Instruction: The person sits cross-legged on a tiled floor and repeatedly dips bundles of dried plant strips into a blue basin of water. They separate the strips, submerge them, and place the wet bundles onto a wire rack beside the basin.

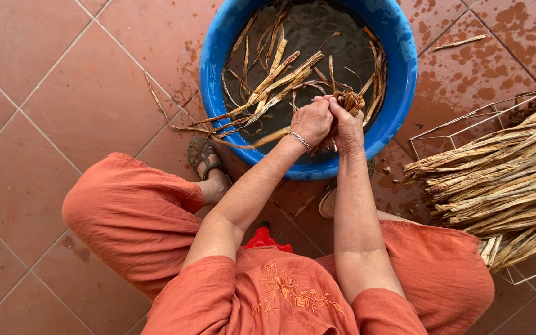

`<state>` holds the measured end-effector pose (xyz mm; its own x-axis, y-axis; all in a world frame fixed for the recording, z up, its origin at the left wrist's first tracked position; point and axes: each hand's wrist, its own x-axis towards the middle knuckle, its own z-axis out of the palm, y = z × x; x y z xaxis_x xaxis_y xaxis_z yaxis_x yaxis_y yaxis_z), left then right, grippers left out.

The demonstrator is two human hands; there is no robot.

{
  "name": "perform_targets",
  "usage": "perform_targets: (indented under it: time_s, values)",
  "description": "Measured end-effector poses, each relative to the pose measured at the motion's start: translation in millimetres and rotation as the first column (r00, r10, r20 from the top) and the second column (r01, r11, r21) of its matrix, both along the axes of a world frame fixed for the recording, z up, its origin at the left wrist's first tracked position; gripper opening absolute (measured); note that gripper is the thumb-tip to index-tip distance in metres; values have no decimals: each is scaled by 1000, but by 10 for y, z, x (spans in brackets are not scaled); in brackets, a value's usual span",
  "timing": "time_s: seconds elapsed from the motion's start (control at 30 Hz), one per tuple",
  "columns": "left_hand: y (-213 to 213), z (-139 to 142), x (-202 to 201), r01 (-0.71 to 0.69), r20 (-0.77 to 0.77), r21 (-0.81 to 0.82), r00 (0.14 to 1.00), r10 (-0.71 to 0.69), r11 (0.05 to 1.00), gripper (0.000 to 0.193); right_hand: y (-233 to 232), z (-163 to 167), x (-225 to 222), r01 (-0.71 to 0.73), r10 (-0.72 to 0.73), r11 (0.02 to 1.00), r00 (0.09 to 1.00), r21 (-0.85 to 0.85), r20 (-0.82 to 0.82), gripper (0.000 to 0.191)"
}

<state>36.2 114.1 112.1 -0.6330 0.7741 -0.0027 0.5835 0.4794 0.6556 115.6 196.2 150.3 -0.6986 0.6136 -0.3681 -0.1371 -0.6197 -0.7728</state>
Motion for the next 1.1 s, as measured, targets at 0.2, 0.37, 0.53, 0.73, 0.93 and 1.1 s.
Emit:
perform_targets:
  time_s: [0.2,0.37,0.53,0.73,0.93,1.1]
  values:
    - [43,184,34,12,35,-175,999,-6,985,27,-57,-171,-72,257,-264,960,963,114,49,7]
    - [73,344,207,55,2,-163,998,-55,985,31,194,-262,-34,353,-364,930,924,105,118,6]
    - [42,377,366,85,24,-103,996,-83,991,25,661,-443,44,463,-484,871,867,165,119,5]
    - [-27,354,415,104,93,89,989,-112,991,22,1094,-677,113,516,-561,812,819,273,123,5]
    - [10,356,414,104,133,119,984,-120,987,21,1358,-727,80,536,-600,788,780,303,179,8]
    - [24,395,442,104,184,168,974,-135,980,21,1635,-661,112,600,-660,747,720,287,213,10]
